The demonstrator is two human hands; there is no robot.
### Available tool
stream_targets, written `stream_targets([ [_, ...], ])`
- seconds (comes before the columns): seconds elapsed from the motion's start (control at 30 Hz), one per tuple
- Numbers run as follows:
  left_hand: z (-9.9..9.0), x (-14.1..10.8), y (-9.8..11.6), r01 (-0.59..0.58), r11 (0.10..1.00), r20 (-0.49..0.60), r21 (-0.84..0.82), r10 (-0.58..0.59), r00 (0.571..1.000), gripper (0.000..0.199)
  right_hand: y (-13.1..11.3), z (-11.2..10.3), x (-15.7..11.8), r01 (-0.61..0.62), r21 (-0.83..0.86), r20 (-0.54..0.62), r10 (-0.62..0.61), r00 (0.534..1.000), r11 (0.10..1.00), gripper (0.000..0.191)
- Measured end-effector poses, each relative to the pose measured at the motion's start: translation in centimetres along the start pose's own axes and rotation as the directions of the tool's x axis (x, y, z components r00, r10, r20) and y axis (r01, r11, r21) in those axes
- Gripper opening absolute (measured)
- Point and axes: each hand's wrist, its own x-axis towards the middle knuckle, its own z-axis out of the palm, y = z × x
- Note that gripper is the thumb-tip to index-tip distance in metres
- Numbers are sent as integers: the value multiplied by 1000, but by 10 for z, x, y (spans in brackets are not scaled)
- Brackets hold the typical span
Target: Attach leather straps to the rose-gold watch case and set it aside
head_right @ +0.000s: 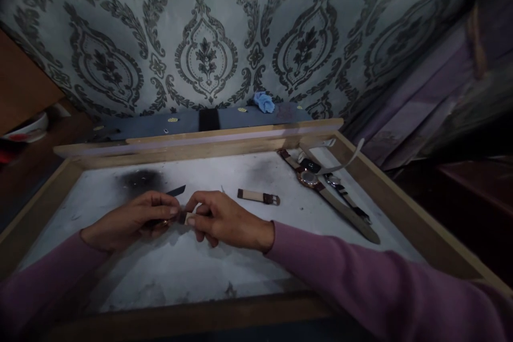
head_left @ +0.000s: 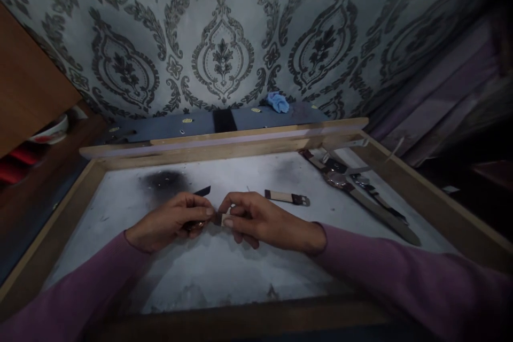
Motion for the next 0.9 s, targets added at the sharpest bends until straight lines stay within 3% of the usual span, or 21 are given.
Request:
stream_targets([
  [0.23, 0, 0, 0, 3, 1000, 11, -21, -3, 1000, 25, -2, -1, -3, 80, 13, -86, -79, 993, 997, 11],
  [0.47, 2, 0, 2, -41, 996, 0, -85, 41, 999, 24, -1, -3, -1, 41, 138, -133, -22, 991, 990, 15],
  [0.9, 6, 8, -11, -122, 982, -53, -141, 116, 992, 19, 6, 0, 3, 49, 173, -225, -9, 974, 984, 17],
])
